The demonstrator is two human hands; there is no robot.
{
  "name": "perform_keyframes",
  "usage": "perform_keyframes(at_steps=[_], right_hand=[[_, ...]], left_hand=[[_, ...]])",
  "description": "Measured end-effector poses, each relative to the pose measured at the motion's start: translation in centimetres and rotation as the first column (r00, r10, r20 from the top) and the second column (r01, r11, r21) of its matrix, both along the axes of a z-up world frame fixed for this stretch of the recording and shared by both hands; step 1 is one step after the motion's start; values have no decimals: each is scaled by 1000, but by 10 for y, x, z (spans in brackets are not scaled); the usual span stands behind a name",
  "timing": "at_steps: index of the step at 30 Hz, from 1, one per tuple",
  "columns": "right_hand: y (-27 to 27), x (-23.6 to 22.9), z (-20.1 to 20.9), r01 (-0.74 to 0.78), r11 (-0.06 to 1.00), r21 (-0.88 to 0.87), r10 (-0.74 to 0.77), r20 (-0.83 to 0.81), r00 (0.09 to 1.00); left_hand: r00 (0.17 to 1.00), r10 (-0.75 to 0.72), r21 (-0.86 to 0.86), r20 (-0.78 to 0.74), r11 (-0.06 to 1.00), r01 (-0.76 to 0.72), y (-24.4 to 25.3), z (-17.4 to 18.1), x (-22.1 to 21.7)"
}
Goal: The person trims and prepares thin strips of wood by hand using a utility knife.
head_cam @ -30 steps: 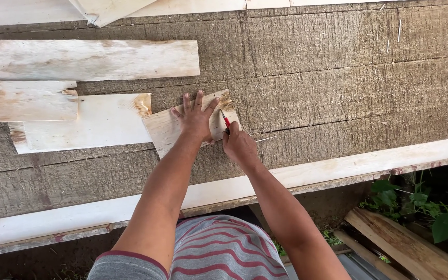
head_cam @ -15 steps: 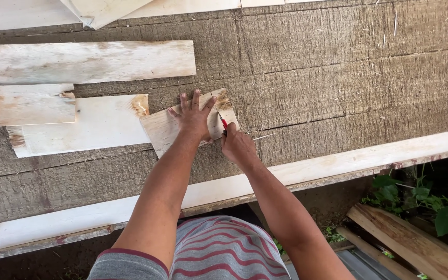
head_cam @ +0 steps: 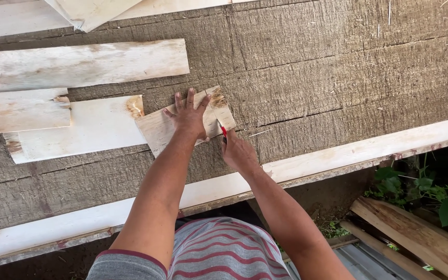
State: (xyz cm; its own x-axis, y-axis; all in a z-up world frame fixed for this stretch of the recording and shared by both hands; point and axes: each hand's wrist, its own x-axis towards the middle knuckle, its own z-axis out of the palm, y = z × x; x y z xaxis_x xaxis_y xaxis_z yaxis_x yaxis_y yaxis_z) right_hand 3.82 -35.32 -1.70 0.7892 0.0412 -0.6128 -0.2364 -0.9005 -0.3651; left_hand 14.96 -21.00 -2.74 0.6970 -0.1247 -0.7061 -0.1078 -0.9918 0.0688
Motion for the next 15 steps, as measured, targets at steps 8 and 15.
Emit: perform_keyframes(at_steps=[8,15], right_hand=[[-2,-19,12,7,999,-41,-9,-47,999],[-11,-34,-11,-12,995,-103,8,-46,999]], left_hand=[[1000,2,4,-7,1000,-2,0,1,-1],[1000,10,-1,-5,1000,-10,0,0,0]])
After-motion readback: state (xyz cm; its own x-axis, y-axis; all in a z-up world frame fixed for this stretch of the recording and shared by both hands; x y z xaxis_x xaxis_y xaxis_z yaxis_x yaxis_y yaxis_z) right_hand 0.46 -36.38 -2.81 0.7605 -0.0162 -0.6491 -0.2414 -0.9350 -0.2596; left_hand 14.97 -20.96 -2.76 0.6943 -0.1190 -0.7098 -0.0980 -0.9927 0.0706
